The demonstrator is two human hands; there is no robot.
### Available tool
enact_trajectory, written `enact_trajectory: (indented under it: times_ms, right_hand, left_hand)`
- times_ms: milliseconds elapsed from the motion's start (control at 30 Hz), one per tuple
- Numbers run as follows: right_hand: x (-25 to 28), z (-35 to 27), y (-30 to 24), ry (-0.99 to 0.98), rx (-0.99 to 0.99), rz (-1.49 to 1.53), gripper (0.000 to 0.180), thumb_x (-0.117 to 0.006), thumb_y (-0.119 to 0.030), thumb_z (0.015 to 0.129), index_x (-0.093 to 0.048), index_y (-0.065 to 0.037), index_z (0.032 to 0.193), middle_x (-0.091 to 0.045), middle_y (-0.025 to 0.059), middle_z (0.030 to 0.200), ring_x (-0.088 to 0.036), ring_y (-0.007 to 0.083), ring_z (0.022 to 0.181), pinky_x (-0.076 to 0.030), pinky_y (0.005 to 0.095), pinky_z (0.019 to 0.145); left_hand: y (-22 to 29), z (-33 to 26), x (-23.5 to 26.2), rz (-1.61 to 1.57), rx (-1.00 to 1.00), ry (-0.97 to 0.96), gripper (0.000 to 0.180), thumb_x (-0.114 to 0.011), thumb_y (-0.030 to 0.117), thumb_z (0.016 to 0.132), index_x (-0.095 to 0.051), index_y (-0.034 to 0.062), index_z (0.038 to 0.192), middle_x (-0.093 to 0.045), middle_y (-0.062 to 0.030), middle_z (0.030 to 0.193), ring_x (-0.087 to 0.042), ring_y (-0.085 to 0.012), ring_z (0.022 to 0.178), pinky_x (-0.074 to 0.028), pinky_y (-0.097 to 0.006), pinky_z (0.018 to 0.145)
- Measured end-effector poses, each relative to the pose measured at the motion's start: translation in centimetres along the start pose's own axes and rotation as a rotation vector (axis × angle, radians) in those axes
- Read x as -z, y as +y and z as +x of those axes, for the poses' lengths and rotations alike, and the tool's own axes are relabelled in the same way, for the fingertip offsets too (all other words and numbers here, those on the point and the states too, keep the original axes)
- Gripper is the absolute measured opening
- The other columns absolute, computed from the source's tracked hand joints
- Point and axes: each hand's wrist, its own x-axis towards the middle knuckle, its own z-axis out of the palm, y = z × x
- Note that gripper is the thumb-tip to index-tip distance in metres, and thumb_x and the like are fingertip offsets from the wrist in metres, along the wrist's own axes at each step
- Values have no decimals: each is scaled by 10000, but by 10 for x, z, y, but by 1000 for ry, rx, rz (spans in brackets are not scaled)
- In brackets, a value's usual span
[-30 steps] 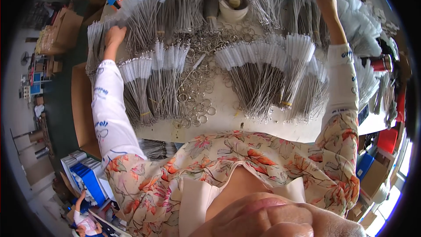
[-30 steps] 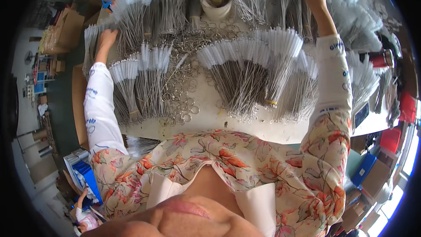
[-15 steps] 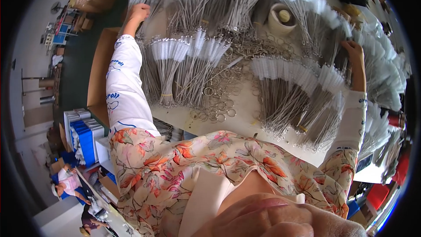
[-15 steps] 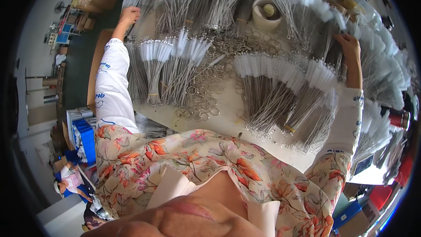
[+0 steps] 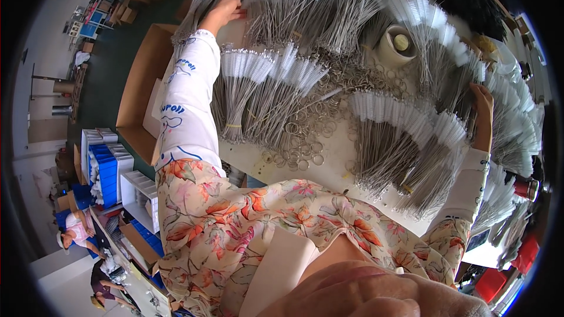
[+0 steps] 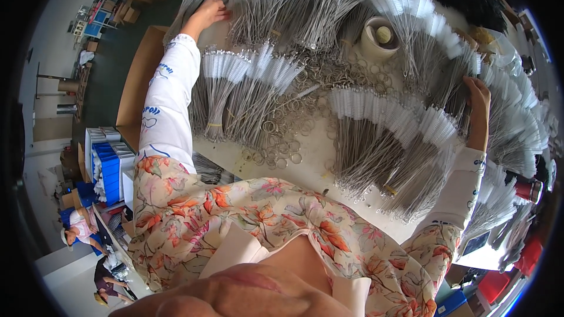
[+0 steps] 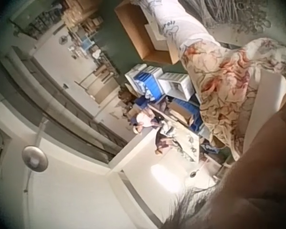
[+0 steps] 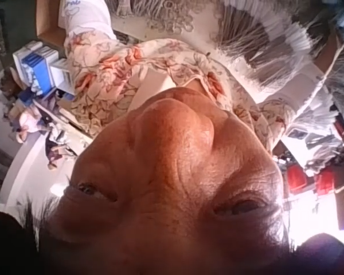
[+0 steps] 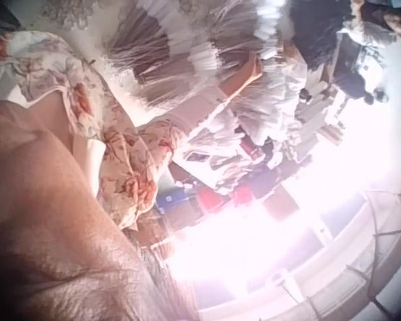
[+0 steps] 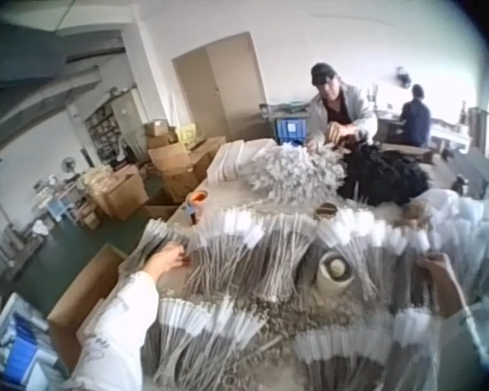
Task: Assembling small white brushes into silver metal rings on a factory workbench.
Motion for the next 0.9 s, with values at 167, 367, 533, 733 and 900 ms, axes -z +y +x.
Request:
enact_trajectory:
  times_ms: [167,367,533,733,900]
  right_hand:
    - [1,-7,-5,37,28,-112,218,-649,-268,768,-672,-93,894,-493,-91,630,-395,13,512,-288,183,457]
    - [3,-17,-8,11,16,99,246,-683,-252,744,-662,-85,924,-508,-90,647,-381,9,539,-281,176,489]
    - [10,-22,-7,77,60,130,249,-694,-248,736,-677,-76,916,-518,-83,653,-353,8,531,-268,182,485]
    - [5,-42,-43,337,337,38,230,-671,-233,758,-691,-65,913,-576,-60,705,-391,18,574,-318,192,531]
    - [58,-89,-67,499,476,30,255,-560,-256,827,-679,-50,918,-590,-27,739,-462,57,622,-397,207,598]
  left_hand:
    - [-2,23,-17,-218,144,-123,141,-502,104,862,-543,-1,948,-584,-77,860,-566,-189,762,-490,-313,635]
    - [31,-9,-40,135,-205,-14,194,-501,112,859,-555,-41,966,-611,-88,854,-591,-173,690,-521,-295,641]
    - [10,-40,-54,451,-124,-130,204,-589,107,824,-557,-42,960,-617,-88,882,-614,-173,753,-511,-278,668]
    - [3,-42,-32,126,-3,-129,135,-601,100,818,-563,19,919,-606,-63,849,-602,-165,757,-500,-284,661]
    - [27,-30,-52,805,-170,192,214,-552,188,812,-591,-15,871,-634,-92,721,-617,-174,581,-509,-304,532]
